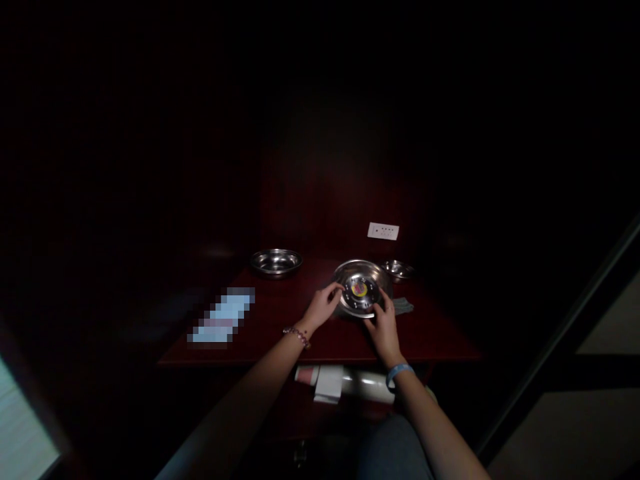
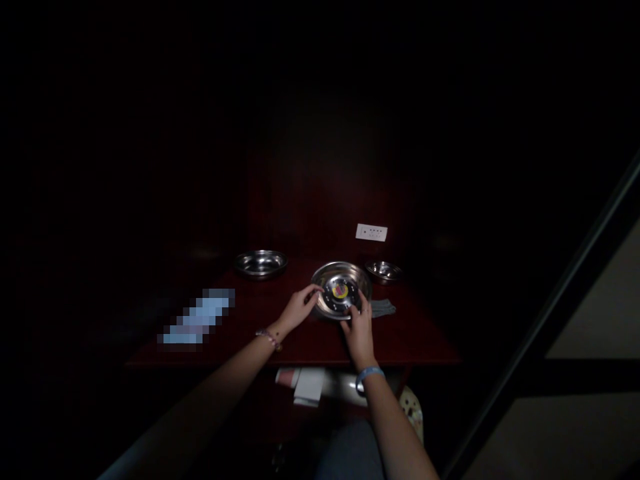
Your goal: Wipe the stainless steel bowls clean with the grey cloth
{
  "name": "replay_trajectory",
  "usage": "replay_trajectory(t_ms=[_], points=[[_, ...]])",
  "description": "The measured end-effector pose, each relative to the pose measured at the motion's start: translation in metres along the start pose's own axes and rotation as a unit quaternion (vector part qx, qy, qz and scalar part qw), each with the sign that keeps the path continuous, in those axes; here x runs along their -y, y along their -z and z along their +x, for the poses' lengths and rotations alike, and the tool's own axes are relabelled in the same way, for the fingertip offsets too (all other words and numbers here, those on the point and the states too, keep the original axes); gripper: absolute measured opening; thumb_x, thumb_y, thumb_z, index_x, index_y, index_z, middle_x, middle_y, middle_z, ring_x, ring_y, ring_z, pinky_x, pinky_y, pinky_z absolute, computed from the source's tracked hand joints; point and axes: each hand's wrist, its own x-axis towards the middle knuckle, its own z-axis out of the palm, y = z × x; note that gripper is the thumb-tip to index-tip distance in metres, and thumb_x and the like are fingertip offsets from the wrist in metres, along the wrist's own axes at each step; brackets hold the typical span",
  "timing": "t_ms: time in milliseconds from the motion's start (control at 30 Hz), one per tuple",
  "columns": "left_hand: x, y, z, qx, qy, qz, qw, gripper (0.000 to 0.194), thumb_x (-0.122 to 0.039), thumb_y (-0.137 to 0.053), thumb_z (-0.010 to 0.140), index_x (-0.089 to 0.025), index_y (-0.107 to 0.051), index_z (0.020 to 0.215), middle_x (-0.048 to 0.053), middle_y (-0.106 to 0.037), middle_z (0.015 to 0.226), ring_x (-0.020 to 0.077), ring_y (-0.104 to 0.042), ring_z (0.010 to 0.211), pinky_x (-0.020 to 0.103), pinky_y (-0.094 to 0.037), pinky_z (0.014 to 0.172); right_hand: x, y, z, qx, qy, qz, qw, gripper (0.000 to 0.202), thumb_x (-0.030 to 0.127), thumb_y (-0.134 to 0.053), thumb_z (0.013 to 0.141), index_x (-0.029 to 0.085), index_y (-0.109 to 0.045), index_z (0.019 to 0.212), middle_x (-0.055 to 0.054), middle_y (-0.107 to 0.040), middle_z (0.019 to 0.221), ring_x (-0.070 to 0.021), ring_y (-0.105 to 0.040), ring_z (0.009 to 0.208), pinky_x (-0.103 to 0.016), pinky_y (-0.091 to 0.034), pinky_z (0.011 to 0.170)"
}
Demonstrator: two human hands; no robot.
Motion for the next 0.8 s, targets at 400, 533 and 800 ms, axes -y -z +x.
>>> replay_trajectory(t_ms=[400,533,800], points=[[-0.023,0.016,-0.005,-0.022,-0.116,0.215,0.970,0.069,-0.058,-0.077,0.062,-0.024,-0.060,0.119,0.012,-0.036,0.148,0.0334,-0.046,0.126,0.049,-0.043,0.101,-0.007,-0.001,0.002,-0.040,-0.050,0.088,0.994,0.020,0.038,-0.069,0.079,0.021,-0.059,0.079,-0.007,-0.057,0.104,-0.0223,-0.056,0.099,-0.038,-0.044,0.091],[-0.018,0.016,-0.004,-0.005,-0.121,0.156,0.980,0.053,-0.048,-0.078,0.065,-0.020,-0.062,0.108,0.010,-0.003,0.161,0.0319,-0.052,0.125,0.047,-0.049,0.098,-0.004,0.000,0.002,-0.027,-0.060,0.093,0.994,0.022,0.041,-0.069,0.078,0.021,-0.060,0.081,-0.004,-0.056,0.091,-0.0204,-0.056,0.088,-0.036,-0.046,0.084],[-0.023,0.021,-0.002,0.012,-0.103,0.046,0.994,0.024,-0.038,-0.074,0.073,-0.018,-0.067,0.084,0.013,-0.043,0.148,0.0281,-0.050,0.128,0.041,-0.042,0.107,0.013,0.006,0.003,-0.063,-0.034,0.084,0.994,0.059,0.047,-0.066,0.080,0.021,-0.046,0.130,-0.014,-0.022,0.151,-0.0282,-0.042,0.131,-0.043,-0.039,0.107]])
